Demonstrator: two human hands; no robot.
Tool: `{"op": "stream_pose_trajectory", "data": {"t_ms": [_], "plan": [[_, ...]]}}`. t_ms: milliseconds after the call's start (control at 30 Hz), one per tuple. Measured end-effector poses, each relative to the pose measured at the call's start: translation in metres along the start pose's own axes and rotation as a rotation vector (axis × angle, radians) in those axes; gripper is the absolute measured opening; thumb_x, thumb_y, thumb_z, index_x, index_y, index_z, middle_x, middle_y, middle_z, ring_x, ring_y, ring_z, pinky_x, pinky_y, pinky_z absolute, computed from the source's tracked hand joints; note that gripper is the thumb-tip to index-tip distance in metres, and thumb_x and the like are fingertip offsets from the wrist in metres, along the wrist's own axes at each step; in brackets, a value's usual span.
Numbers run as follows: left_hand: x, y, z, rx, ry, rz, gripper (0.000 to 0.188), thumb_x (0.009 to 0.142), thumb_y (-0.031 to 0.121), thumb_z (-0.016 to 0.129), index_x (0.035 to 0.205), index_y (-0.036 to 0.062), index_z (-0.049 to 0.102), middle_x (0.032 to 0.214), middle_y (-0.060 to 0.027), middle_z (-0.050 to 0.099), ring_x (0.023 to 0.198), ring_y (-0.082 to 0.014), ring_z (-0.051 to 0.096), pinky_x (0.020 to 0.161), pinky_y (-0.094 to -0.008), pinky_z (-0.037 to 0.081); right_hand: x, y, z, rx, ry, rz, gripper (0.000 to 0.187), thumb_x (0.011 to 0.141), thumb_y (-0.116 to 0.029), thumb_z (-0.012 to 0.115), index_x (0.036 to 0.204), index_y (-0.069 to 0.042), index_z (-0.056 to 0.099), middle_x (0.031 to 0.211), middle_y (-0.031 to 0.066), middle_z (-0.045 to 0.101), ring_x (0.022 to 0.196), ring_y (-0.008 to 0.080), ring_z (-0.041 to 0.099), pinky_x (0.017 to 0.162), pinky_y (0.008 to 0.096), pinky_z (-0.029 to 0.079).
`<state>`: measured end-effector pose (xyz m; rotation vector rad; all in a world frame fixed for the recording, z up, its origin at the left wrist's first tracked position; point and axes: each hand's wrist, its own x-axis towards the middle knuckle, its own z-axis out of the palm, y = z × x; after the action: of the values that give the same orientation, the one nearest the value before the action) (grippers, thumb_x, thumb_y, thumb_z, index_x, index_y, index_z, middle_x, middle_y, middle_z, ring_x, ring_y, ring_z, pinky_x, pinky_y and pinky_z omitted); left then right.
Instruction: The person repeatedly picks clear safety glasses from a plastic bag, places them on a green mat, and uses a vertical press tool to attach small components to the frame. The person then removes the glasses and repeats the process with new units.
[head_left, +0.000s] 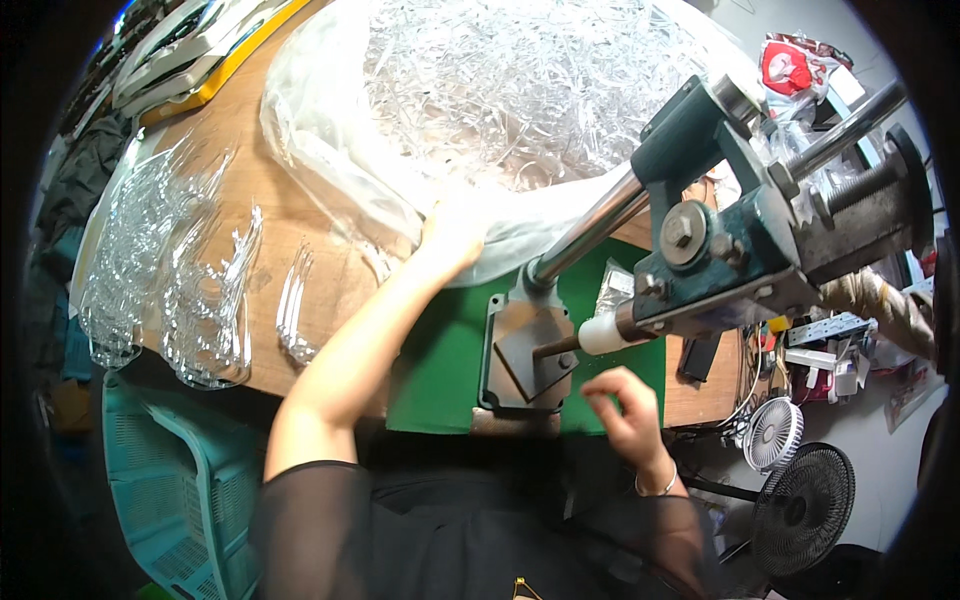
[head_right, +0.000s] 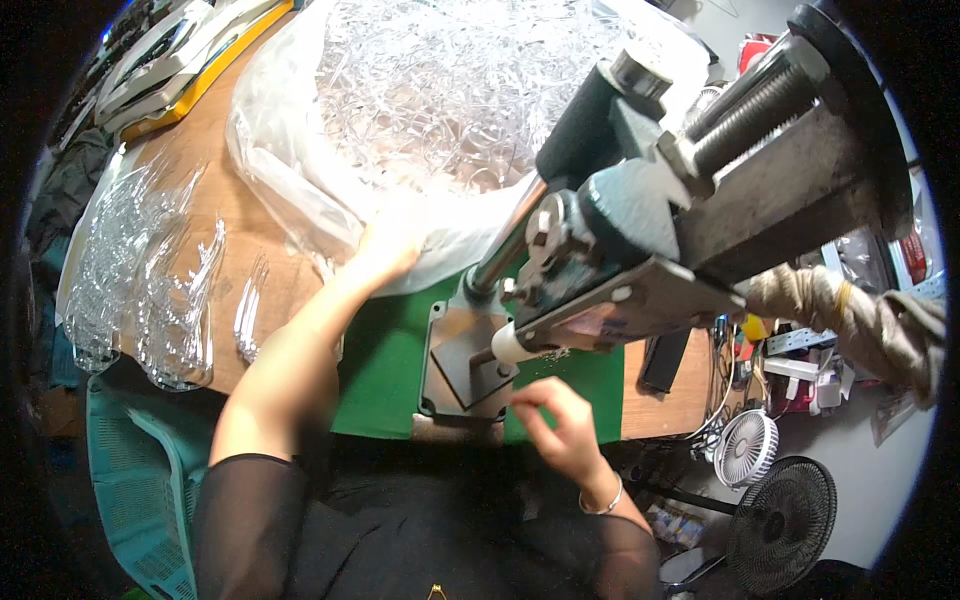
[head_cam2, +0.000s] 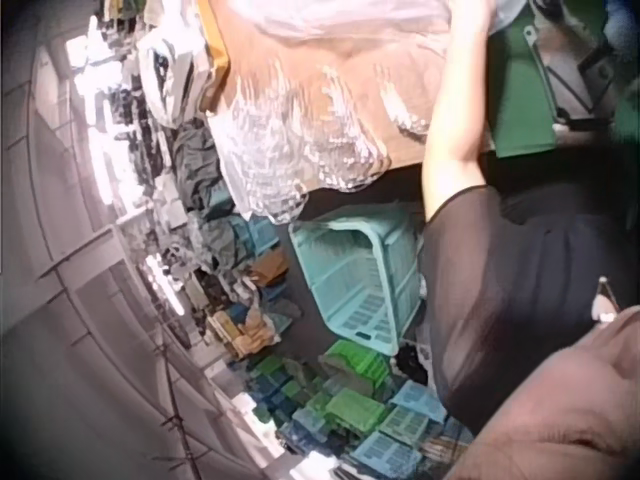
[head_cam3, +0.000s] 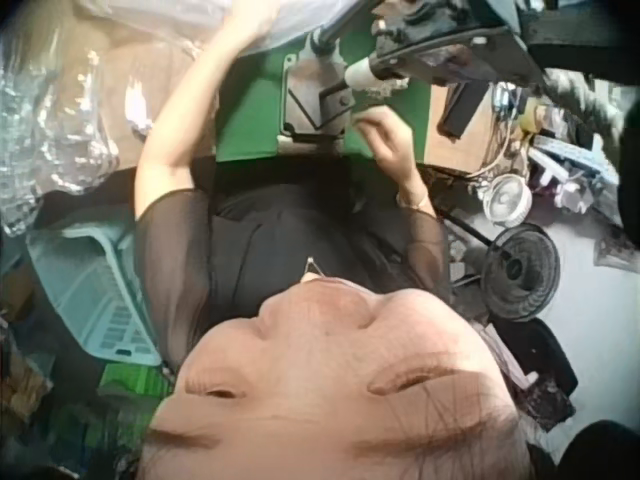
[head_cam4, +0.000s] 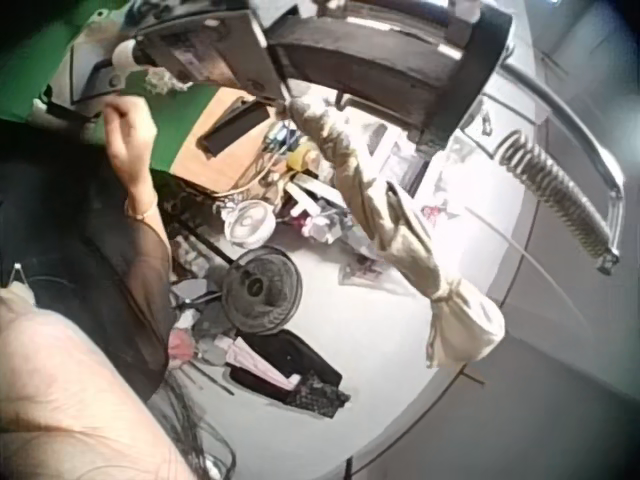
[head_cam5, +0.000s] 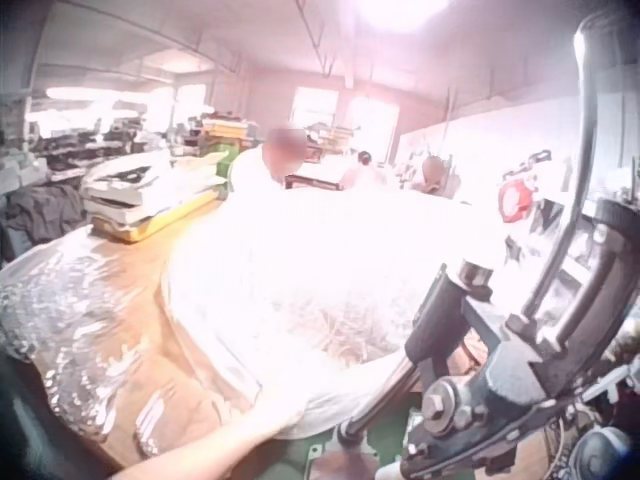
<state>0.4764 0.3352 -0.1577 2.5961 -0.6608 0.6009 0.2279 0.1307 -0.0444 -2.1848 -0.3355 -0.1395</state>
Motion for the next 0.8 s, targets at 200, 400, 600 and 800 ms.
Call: {"op": "stream_pose_trajectory", "data": {"t_ms": [200,400,600,800], "plan": [[0.045,0.011,-0.034,-0.167,-0.073,-0.242,0.027,0.084,0.019,0.047,0.096,-0.0032,0.056,0.096,-0.0228,0.059,0.092,-0.0376,0.057,0.079,-0.0434,0.047,-0.044,0.04,-0.006,0.234,0.188,0.44,0.011,0.088,-0.008,0.056,0.088,0.002,0.061,0.078,0.0037,0.061,0.072,0.0095,0.056,0.067,0.0224,0.045],[0.04,-0.001,-0.022,-0.078,0.2,-0.021,0.022,0.086,0.017,0.048,0.077,0.0003,0.058,0.076,-0.0172,0.058,0.076,-0.0349,0.057,0.066,-0.0436,0.046,-0.036,0.032,-0.001,0.057,0.032,0.238,0.009,0.084,-0.007,0.059,0.087,0.001,0.062,0.078,0.0076,0.061,0.071,0.0138,0.058,0.066,0.024,0.046],[0.016,0.058,-0.172,-0.775,0.203,-0.207,0.045,0.096,0.031,0.038,0.115,-0.0079,0.051,0.11,-0.0171,0.06,0.104,-0.0224,0.056,0.098,-0.0333,0.038,-0.059,0.062,-0.004,-0.331,0.094,0.365,0.018,0.081,-0.01,0.062,0.098,-0.003,0.062,0.095,0.012,0.058,0.075,0.0237,0.06,0.067,0.03,0.048],[-0.054,0.083,-0.213,-1.707,-0.038,-0.282,0.024,0.093,0.025,0.041,0.099,0.0024,0.043,0.092,-0.0253,0.063,0.077,-0.0228,0.063,0.078,-0.0335,0.048,-0.036,0.073,0.011,-0.672,0.117,0.15,0.032,0.081,-0.012,0.06,0.112,-0.003,0.056,0.104,0.0115,0.055,0.087,0.0268,0.058,0.073,0.0334,0.05]]}}
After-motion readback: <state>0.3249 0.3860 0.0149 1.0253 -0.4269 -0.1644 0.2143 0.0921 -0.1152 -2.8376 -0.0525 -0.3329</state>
